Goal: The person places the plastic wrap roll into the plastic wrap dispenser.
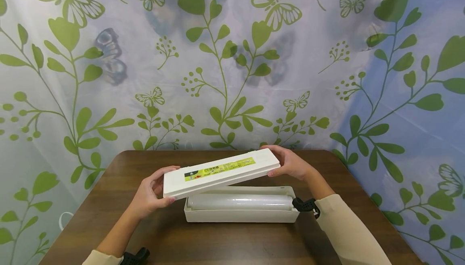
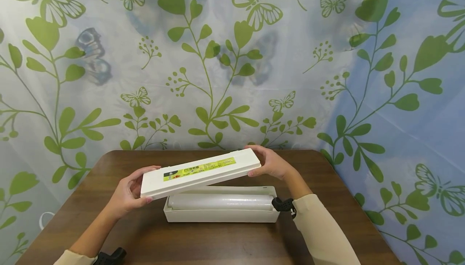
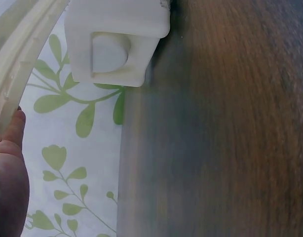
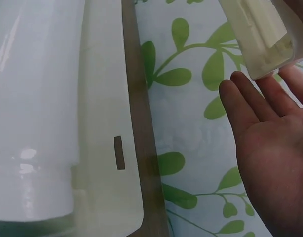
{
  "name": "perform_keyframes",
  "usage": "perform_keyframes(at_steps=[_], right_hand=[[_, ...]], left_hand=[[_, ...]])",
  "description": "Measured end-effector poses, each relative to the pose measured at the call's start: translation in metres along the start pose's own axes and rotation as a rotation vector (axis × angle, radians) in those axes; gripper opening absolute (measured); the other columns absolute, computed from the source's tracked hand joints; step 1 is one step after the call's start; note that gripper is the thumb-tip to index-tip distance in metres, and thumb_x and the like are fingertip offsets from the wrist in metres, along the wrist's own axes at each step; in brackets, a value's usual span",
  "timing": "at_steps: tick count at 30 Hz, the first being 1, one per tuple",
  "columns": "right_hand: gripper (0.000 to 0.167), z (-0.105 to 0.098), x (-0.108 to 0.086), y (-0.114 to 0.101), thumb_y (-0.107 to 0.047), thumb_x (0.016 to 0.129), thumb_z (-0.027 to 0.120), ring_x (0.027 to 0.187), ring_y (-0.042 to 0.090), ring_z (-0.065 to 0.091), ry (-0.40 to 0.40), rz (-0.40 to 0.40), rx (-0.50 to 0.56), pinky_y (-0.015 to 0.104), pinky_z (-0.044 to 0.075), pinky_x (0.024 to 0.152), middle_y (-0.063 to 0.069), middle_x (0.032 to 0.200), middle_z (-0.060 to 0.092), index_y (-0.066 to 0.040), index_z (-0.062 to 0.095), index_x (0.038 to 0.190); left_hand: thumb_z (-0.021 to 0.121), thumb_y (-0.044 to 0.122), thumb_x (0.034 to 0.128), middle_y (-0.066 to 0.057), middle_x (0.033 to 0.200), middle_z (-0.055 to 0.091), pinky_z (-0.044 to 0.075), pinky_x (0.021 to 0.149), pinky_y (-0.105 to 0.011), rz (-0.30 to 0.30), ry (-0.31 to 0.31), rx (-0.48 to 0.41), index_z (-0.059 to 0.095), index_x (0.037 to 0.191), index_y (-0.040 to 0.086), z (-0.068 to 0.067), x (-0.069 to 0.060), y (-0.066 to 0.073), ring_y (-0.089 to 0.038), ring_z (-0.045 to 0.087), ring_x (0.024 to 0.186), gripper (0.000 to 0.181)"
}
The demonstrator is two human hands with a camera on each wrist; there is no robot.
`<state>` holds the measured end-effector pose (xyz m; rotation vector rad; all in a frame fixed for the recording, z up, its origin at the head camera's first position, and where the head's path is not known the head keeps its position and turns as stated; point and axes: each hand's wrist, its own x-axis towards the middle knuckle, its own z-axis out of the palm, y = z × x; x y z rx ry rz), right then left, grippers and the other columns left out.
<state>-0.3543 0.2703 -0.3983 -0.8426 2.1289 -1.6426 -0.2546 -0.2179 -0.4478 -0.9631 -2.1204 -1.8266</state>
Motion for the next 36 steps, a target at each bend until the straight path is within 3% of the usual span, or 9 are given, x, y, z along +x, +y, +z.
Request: perform_keyframes(at_steps=[7, 17, 24, 36], right_hand=[[0.085, -0.003, -0.004, 0.002, 0.001, 0.076, 0.087, 0.1, 0.016, 0.067, 0.021, -0.002, -0.034, 0.031, 0.06, 0.082, 0.007, 0.131, 0.062, -0.002, 0.045, 0.15], [0.087, -0.002, -0.01, 0.005, 0.002, 0.076, 0.086, 0.1, 0.017, 0.068, 0.027, -0.031, -0.011, 0.033, 0.061, 0.082, 0.006, 0.13, 0.064, -0.001, 0.043, 0.152], [0.088, -0.002, -0.015, 0.011, 0.005, 0.075, 0.086, 0.099, 0.016, 0.068, 0.062, -0.081, -0.001, 0.032, 0.062, 0.081, 0.004, 0.127, 0.066, 0.009, 0.039, 0.15], [0.084, 0.001, -0.029, 0.012, 0.007, 0.076, 0.085, 0.103, 0.014, 0.066, 0.142, -0.141, -0.062, 0.031, 0.062, 0.078, 0.003, 0.129, 0.064, 0.008, 0.043, 0.149]], left_hand=[[0.081, -0.014, 0.0728, -0.021, 0.145, 0.053, 0.058, 0.087, -0.024, -0.011, -0.024, -0.007, 0.048, 0.143, -0.006, 0.003, 0.002, -0.002, -0.01, 0.061, 0.114, 0.078], [0.079, -0.012, 0.0763, -0.029, 0.143, 0.05, 0.057, 0.089, -0.023, 0.008, -0.067, 0.017, 0.047, 0.144, -0.007, 0.005, 0.005, -0.002, -0.011, 0.062, 0.113, 0.075], [0.079, -0.01, 0.0795, -0.026, 0.141, 0.051, 0.057, 0.089, -0.023, -0.038, -0.09, 0.017, 0.044, 0.148, -0.004, 0.003, 0.008, -0.003, -0.011, 0.062, 0.112, 0.077], [0.081, -0.005, 0.0812, -0.022, 0.145, 0.049, 0.051, 0.1, -0.018, -0.092, -0.111, 0.015, 0.042, 0.148, -0.005, 0.003, 0.016, -0.001, -0.009, 0.059, 0.122, 0.078]])
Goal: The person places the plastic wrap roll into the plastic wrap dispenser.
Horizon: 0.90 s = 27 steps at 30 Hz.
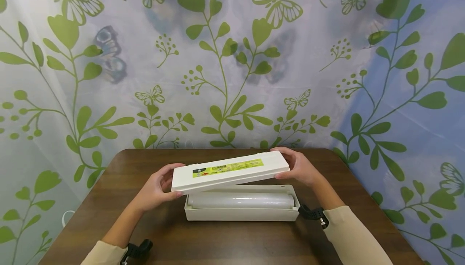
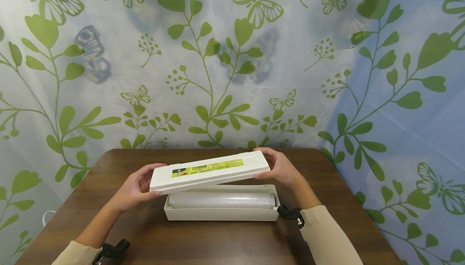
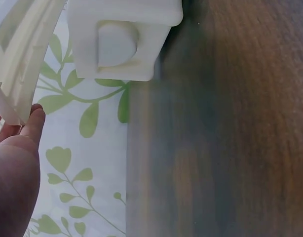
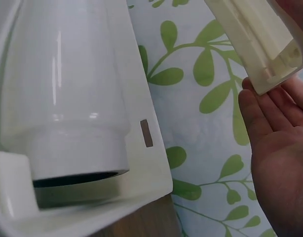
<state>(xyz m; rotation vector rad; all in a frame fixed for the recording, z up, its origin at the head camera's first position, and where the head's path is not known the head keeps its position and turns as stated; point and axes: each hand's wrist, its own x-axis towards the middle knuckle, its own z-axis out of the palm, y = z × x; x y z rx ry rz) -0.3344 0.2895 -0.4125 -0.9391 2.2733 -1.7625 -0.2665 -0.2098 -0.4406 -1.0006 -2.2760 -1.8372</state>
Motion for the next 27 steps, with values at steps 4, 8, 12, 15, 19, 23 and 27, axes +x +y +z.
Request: perform_keyframes(at_steps=[4, 8, 12, 15, 19, 23, 27], right_hand=[[0.083, 0.0, -0.006, 0.0, 0.007, 0.075, 0.085, 0.102, 0.013, 0.066, 0.03, -0.004, -0.021, 0.031, 0.062, 0.077, 0.002, 0.128, 0.064, 0.007, 0.045, 0.147], [0.081, 0.0, -0.012, 0.0, 0.007, 0.075, 0.085, 0.104, 0.013, 0.066, 0.048, -0.009, -0.03, 0.031, 0.062, 0.077, 0.003, 0.128, 0.064, 0.006, 0.046, 0.146], [0.079, 0.0, -0.019, -0.002, 0.006, 0.076, 0.085, 0.107, 0.013, 0.065, 0.065, -0.001, -0.031, 0.031, 0.062, 0.079, 0.003, 0.13, 0.063, 0.004, 0.047, 0.146], [0.08, 0.001, -0.026, -0.003, 0.006, 0.078, 0.084, 0.108, 0.013, 0.065, 0.077, 0.007, -0.012, 0.032, 0.062, 0.081, 0.002, 0.131, 0.063, 0.003, 0.046, 0.148], [0.081, 0.004, -0.035, -0.002, 0.008, 0.079, 0.082, 0.108, 0.014, 0.066, 0.076, 0.005, 0.016, 0.033, 0.062, 0.081, 0.002, 0.133, 0.062, 0.004, 0.042, 0.15], [0.08, 0.007, -0.043, 0.001, 0.008, 0.08, 0.08, 0.108, 0.013, 0.066, 0.068, -0.003, 0.025, 0.033, 0.062, 0.082, 0.002, 0.134, 0.06, 0.005, 0.04, 0.15], [0.077, 0.008, -0.05, 0.004, 0.01, 0.082, 0.077, 0.11, 0.013, 0.066, 0.044, -0.015, 0.042, 0.033, 0.062, 0.085, 0.004, 0.137, 0.059, 0.007, 0.039, 0.15]], left_hand=[[0.081, -0.007, 0.0805, -0.026, 0.15, 0.044, 0.048, 0.104, -0.017, 0.013, -0.019, -0.02, 0.037, 0.15, -0.005, 0.001, 0.003, 0.0, -0.007, 0.054, 0.13, 0.083], [0.083, -0.007, 0.0787, -0.024, 0.152, 0.042, 0.048, 0.105, -0.017, -0.001, -0.032, -0.027, 0.034, 0.152, -0.005, 0.002, 0.007, 0.001, -0.005, 0.053, 0.133, 0.088], [0.082, -0.004, 0.0809, -0.02, 0.149, 0.047, 0.05, 0.102, -0.017, -0.026, -0.034, 0.002, 0.038, 0.151, -0.004, 0.003, 0.009, 0.002, -0.007, 0.056, 0.128, 0.083], [0.082, 0.0, 0.0831, -0.018, 0.146, 0.051, 0.048, 0.104, -0.015, -0.042, -0.033, 0.032, 0.042, 0.15, 0.0, 0.004, 0.011, 0.002, -0.008, 0.057, 0.126, 0.078], [0.083, 0.002, 0.0834, -0.018, 0.144, 0.053, 0.045, 0.106, -0.013, -0.049, -0.03, 0.047, 0.044, 0.149, 0.002, 0.005, 0.012, 0.001, -0.007, 0.058, 0.126, 0.076], [0.083, 0.0, 0.083, -0.02, 0.144, 0.053, 0.045, 0.107, -0.014, -0.037, -0.031, 0.04, 0.043, 0.148, -0.004, 0.007, 0.013, 0.0, -0.006, 0.057, 0.127, 0.077], [0.083, 0.0, 0.0827, -0.02, 0.144, 0.054, 0.046, 0.106, -0.015, -0.037, -0.032, 0.04, 0.044, 0.148, -0.004, 0.008, 0.015, -0.001, -0.006, 0.057, 0.127, 0.076]])
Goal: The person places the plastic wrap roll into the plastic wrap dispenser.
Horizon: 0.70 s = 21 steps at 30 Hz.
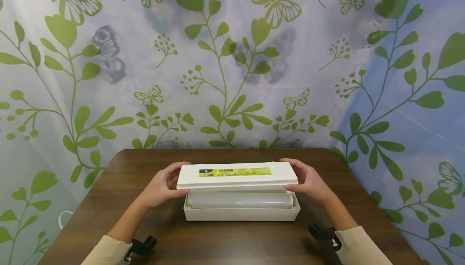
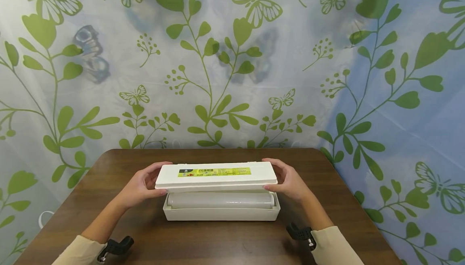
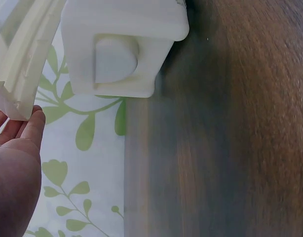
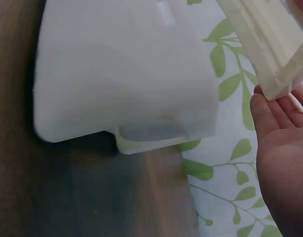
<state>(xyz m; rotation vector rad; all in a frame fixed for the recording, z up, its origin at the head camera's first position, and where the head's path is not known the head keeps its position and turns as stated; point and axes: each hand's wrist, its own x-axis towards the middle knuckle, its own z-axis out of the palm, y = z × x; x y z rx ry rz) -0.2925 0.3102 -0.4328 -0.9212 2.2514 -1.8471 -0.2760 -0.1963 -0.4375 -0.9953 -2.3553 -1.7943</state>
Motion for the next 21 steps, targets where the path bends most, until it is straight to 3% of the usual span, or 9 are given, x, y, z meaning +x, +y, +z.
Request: perform_keyframes(at_steps=[8, 12, 17, 21], right_hand=[[0.079, 0.001, -0.011, 0.004, 0.01, 0.082, 0.077, 0.112, 0.011, 0.064, 0.001, -0.015, -0.006, 0.031, 0.061, 0.084, 0.001, 0.137, 0.06, 0.013, 0.035, 0.149], [0.08, 0.002, -0.017, 0.006, 0.01, 0.08, 0.078, 0.111, 0.01, 0.064, 0.002, -0.017, -0.014, 0.031, 0.062, 0.082, 0.0, 0.136, 0.06, 0.015, 0.035, 0.148], [0.081, 0.003, -0.024, 0.01, 0.011, 0.08, 0.078, 0.113, 0.01, 0.064, 0.002, -0.002, -0.018, 0.031, 0.061, 0.084, 0.0, 0.137, 0.059, 0.014, 0.035, 0.148], [0.08, 0.003, -0.026, 0.013, 0.01, 0.08, 0.079, 0.114, 0.01, 0.064, 0.012, 0.009, -0.036, 0.03, 0.061, 0.086, 0.0, 0.137, 0.059, 0.011, 0.037, 0.149]], left_hand=[[0.085, 0.0, 0.0805, -0.023, 0.144, 0.053, 0.043, 0.108, -0.014, -0.006, -0.02, -0.012, 0.044, 0.147, -0.006, 0.002, 0.002, -0.007, -0.003, 0.057, 0.129, 0.078], [0.087, 0.003, 0.0793, -0.022, 0.144, 0.054, 0.043, 0.108, -0.014, -0.011, -0.027, 0.002, 0.046, 0.147, -0.001, 0.005, 0.0, -0.01, -0.003, 0.056, 0.129, 0.08], [0.088, 0.008, 0.0795, -0.018, 0.145, 0.055, 0.043, 0.108, -0.014, -0.038, -0.03, 0.022, 0.048, 0.147, 0.009, 0.009, -0.002, -0.012, -0.005, 0.056, 0.131, 0.079], [0.089, 0.011, 0.0791, -0.016, 0.145, 0.056, 0.042, 0.108, -0.013, -0.057, -0.032, 0.03, 0.048, 0.148, 0.009, 0.012, -0.004, -0.014, -0.007, 0.056, 0.132, 0.08]])
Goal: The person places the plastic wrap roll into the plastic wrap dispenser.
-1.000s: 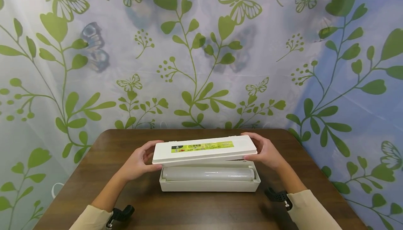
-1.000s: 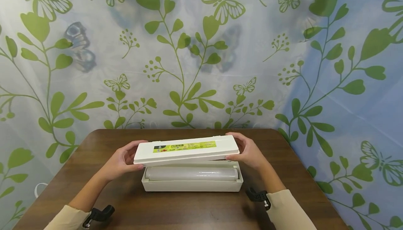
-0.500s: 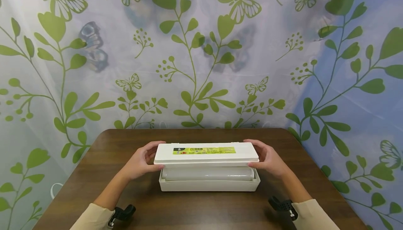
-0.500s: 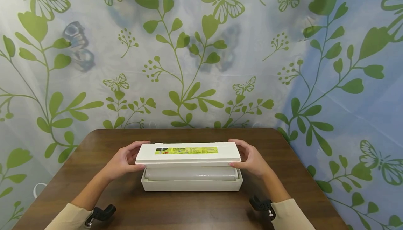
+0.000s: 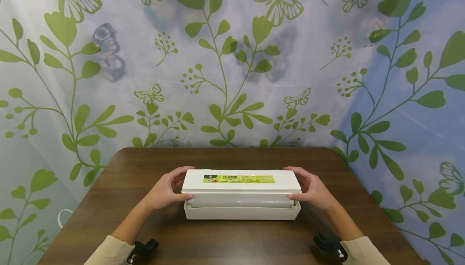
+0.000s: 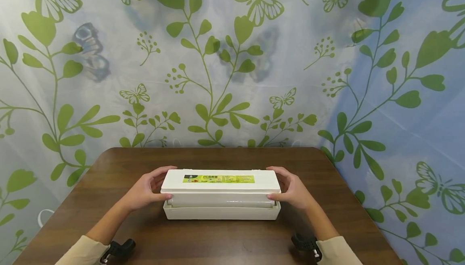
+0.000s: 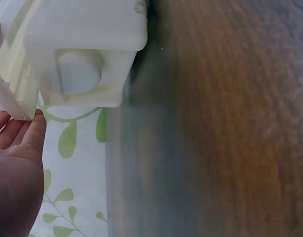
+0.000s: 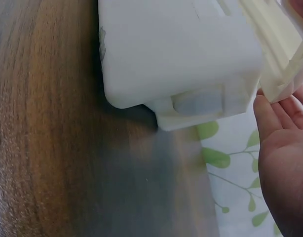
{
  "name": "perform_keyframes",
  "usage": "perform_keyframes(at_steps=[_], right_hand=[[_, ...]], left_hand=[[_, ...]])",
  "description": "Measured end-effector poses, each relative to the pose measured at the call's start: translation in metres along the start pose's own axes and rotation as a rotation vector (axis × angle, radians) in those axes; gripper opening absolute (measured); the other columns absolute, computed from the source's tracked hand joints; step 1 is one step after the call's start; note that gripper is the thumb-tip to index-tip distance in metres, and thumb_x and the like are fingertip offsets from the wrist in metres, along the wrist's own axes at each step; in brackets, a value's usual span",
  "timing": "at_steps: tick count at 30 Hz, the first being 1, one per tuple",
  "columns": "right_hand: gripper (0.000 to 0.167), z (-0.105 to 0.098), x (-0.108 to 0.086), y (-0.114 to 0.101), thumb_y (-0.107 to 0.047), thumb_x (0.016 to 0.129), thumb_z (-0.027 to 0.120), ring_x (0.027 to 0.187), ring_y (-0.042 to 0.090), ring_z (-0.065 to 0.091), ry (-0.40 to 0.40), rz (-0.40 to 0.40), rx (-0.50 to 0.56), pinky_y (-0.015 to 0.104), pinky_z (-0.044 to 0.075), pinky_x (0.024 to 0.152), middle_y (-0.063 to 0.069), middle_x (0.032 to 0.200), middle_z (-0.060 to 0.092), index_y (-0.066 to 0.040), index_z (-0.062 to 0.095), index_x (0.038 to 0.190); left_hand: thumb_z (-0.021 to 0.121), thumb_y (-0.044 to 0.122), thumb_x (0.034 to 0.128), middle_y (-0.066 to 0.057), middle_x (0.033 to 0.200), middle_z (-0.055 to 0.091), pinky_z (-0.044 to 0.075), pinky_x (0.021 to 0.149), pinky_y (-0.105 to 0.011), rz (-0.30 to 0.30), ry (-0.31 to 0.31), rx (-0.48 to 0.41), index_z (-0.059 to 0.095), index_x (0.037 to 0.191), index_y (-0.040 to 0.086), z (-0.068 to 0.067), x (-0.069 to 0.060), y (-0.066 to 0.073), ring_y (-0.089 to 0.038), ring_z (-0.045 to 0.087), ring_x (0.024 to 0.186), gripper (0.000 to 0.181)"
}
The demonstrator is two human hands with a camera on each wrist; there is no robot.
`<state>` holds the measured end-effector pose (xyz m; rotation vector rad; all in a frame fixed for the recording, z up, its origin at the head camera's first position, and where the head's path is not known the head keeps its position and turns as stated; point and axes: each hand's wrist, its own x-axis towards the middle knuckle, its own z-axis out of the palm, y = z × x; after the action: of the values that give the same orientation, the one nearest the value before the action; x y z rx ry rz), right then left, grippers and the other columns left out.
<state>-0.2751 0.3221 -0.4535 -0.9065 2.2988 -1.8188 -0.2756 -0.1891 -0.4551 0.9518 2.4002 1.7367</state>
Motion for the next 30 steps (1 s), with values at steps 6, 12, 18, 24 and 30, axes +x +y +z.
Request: perform_keyframes(at_steps=[6, 12, 18, 24, 30], right_hand=[[0.08, -0.001, -0.002, 0.002, 0.009, 0.079, 0.079, 0.113, 0.011, 0.063, -0.001, 0.002, 0.002, 0.03, 0.06, 0.086, 0.002, 0.137, 0.06, 0.011, 0.039, 0.148], [0.082, -0.002, -0.004, 0.006, 0.01, 0.08, 0.078, 0.117, 0.011, 0.062, -0.016, 0.005, 0.024, 0.03, 0.059, 0.087, 0.002, 0.141, 0.058, 0.014, 0.035, 0.149], [0.079, -0.001, -0.006, 0.011, 0.012, 0.081, 0.076, 0.114, 0.012, 0.063, -0.03, 0.014, 0.069, 0.03, 0.06, 0.086, 0.004, 0.138, 0.06, 0.017, 0.034, 0.148], [0.077, 0.001, -0.008, 0.013, 0.01, 0.083, 0.075, 0.111, 0.013, 0.065, -0.036, 0.019, 0.08, 0.032, 0.06, 0.084, 0.008, 0.135, 0.061, 0.015, 0.035, 0.148], [0.076, 0.004, -0.009, 0.015, 0.006, 0.083, 0.077, 0.11, 0.014, 0.065, -0.022, 0.07, 0.075, 0.034, 0.06, 0.084, 0.005, 0.134, 0.062, 0.009, 0.04, 0.149]], left_hand=[[0.089, 0.012, 0.079, -0.015, 0.144, 0.057, 0.042, 0.108, -0.013, -0.023, -0.018, 0.0, 0.048, 0.147, 0.006, 0.003, -0.001, -0.002, -0.013, 0.057, 0.132, 0.08], [0.089, 0.014, 0.0794, -0.013, 0.144, 0.057, 0.04, 0.108, -0.012, -0.049, -0.036, 0.006, 0.05, 0.146, 0.009, 0.005, 0.0, -0.003, -0.018, 0.056, 0.134, 0.077], [0.09, 0.015, 0.0789, -0.013, 0.143, 0.057, 0.041, 0.107, -0.012, -0.079, -0.038, 0.008, 0.051, 0.145, 0.008, 0.006, -0.001, -0.004, -0.012, 0.058, 0.131, 0.077], [0.089, 0.017, 0.0796, -0.012, 0.143, 0.057, 0.042, 0.107, -0.013, -0.098, -0.047, 0.016, 0.051, 0.144, 0.009, 0.005, -0.002, -0.004, -0.017, 0.058, 0.132, 0.076], [0.088, 0.017, 0.0807, -0.014, 0.144, 0.057, 0.042, 0.106, -0.012, -0.11, -0.064, 0.007, 0.051, 0.145, 0.009, 0.004, -0.004, -0.008, -0.011, 0.058, 0.131, 0.075]])
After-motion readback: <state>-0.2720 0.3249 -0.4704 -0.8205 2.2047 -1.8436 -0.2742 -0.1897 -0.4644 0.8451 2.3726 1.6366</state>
